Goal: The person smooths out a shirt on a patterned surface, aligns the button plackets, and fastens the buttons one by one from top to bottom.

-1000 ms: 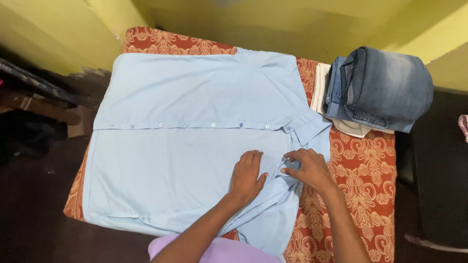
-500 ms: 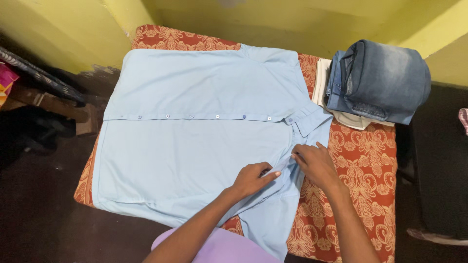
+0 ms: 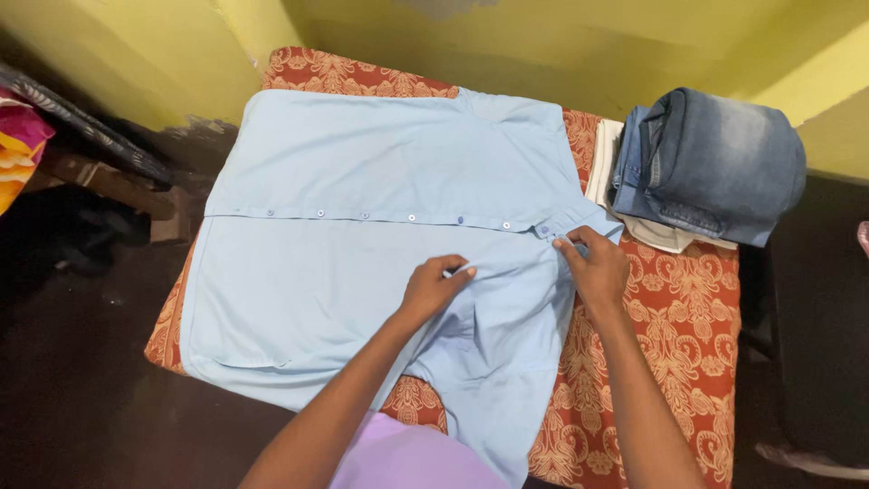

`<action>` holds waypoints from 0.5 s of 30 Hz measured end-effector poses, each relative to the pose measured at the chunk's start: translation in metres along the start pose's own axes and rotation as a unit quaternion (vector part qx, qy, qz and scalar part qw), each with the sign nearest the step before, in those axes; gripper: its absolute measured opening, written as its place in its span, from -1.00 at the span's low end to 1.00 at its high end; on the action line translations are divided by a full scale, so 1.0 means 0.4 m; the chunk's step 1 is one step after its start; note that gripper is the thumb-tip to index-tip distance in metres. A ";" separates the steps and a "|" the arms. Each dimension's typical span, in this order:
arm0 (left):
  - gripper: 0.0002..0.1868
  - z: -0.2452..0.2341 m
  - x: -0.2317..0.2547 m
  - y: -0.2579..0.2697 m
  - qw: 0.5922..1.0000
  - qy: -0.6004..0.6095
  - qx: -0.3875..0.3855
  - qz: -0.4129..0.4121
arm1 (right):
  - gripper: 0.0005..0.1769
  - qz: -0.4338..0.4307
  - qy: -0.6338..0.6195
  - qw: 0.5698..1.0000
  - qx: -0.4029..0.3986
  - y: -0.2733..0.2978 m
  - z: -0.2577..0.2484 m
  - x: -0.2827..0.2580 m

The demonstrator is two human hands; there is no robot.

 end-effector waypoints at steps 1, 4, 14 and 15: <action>-0.66 -0.023 0.016 -0.017 1.000 0.000 0.004 -0.002 | -0.67 -0.004 -0.001 1.000 -0.002 -0.016 0.011 0.005; -0.68 -0.107 0.079 -0.054 0.996 -0.025 0.083 0.024 | -0.74 -0.060 -0.039 0.997 0.001 -0.066 0.021 0.003; -0.39 -0.027 -0.151 -0.138 0.985 0.005 -0.073 -0.156 | -0.80 -0.046 0.024 0.998 0.037 -0.173 0.098 0.067; -0.32 -0.006 -0.178 -0.132 0.976 -0.023 -0.117 -0.182 | -0.82 -0.042 0.063 0.996 0.047 -0.180 0.109 0.071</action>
Point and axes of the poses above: each hand's wrist, its own y-axis away from the middle knuckle, its own z-axis out of the palm, x = y × z, the point moved 9 cm from there along -y, towards the middle knuckle, and after that the axes turned 15 degrees about -x, right-handed, at the moved point
